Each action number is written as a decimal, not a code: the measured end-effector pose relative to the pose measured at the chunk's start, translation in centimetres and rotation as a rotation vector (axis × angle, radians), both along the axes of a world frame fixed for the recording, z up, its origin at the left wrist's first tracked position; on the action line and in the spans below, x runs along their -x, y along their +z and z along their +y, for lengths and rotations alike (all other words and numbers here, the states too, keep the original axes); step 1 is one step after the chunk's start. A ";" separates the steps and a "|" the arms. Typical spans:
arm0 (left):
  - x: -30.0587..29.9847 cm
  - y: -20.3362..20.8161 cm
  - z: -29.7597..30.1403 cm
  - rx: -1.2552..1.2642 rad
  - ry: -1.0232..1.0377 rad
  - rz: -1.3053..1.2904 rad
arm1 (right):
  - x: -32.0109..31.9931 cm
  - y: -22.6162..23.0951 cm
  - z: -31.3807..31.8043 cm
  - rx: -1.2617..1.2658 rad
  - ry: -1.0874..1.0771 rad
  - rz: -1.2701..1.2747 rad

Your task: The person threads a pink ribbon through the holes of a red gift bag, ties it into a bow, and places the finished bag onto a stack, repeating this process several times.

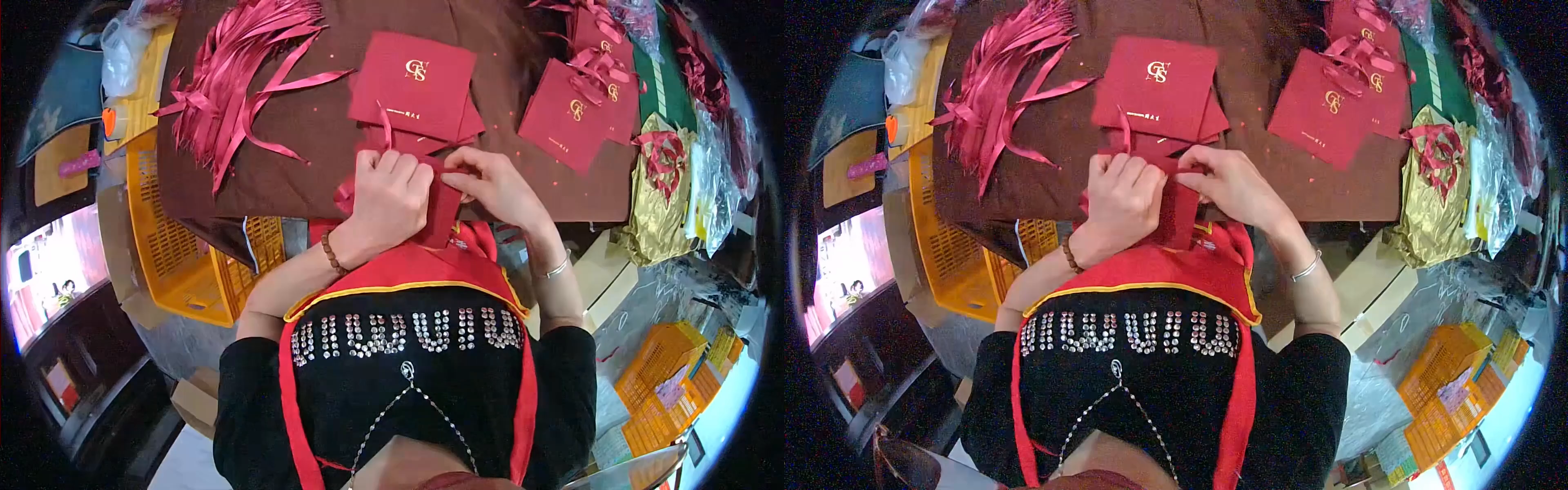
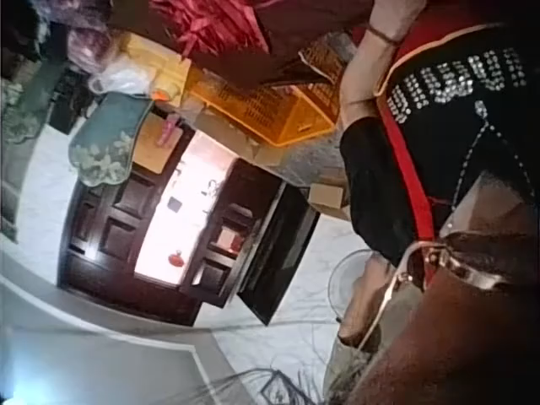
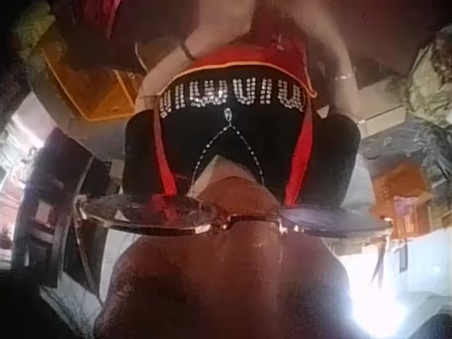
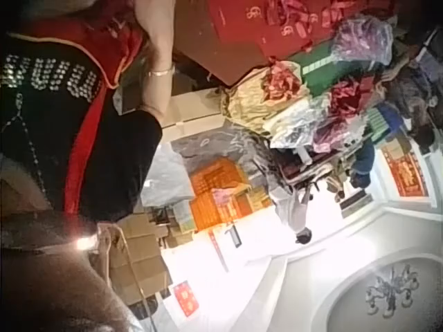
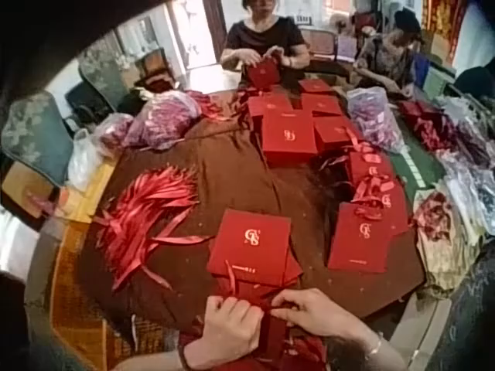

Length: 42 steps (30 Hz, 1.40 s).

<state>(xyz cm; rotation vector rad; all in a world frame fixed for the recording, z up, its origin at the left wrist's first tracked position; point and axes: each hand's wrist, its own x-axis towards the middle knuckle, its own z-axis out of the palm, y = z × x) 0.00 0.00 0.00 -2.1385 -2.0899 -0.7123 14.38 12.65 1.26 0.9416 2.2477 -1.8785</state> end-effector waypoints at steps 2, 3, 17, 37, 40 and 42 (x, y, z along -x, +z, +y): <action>0.0 -0.3 0.4 -0.075 -0.013 -0.005 | -0.1 0.1 0.3 0.102 -0.041 0.030; -0.1 0.0 0.4 -0.093 -0.013 -0.002 | -0.2 0.5 0.3 0.084 -0.040 0.033; -0.6 -1.1 -1.0 -0.328 -0.084 -0.002 | -1.5 0.6 -1.5 0.140 -0.062 0.139; -1.0 0.0 -1.8 -0.238 -0.053 0.029 | -2.4 -1.2 -2.2 0.166 -0.126 0.146; -0.7 0.1 -1.3 -0.210 -0.053 -0.010 | -1.9 -0.5 -2.0 0.121 -0.117 0.148; -0.3 0.0 -1.2 -0.222 -0.057 0.005 | -1.5 -0.2 -2.1 0.075 -0.101 0.192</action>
